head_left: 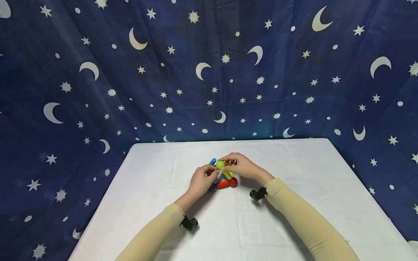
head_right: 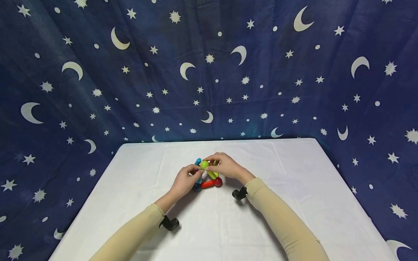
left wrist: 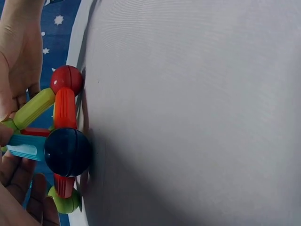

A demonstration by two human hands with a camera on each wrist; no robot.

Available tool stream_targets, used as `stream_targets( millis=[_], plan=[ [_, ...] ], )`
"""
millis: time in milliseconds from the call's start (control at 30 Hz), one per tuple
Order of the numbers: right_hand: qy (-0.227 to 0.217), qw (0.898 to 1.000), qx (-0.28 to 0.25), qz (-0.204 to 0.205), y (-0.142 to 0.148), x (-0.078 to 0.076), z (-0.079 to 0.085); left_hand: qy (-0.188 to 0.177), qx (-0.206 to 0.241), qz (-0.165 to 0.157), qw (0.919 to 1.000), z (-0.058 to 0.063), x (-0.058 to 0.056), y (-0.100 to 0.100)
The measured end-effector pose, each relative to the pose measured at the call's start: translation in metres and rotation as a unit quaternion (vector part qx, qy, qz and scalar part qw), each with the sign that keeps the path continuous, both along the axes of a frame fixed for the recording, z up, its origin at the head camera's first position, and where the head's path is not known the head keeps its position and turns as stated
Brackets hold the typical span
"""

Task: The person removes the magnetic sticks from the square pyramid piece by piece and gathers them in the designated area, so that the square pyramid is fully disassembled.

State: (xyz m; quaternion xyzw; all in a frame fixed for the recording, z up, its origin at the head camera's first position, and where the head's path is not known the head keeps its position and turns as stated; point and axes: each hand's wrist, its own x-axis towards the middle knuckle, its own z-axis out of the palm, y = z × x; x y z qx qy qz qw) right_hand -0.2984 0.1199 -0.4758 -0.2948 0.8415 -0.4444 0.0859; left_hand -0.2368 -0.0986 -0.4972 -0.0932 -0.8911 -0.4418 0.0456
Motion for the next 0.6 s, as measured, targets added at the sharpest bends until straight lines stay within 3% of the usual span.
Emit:
stream_targets(
  millis=[233, 367, 467, 600],
  plan=[
    [-0.005, 1.000, 0.003, -0.002, 0.000, -0.001, 0.000, -0.014, 0.027, 0.012, 0.9995, -0.004, 0.005, -0.010],
    [-0.008, 1.000, 0.004, -0.008, -0.001, 0.000, 0.002, -0.009, 0.025, 0.000, 0.9997, -0.008, 0.007, -0.015],
    [-0.012, 1.000, 0.008, -0.010, -0.001, 0.000, 0.002, -0.004, -0.043, -0.016, 0.9989, -0.010, 0.011, -0.018],
    [-0.016, 1.000, 0.015, -0.011, -0.002, 0.000, 0.002, 0.003, -0.154, -0.027, 0.9877, -0.009, 0.017, -0.019]
  ],
)
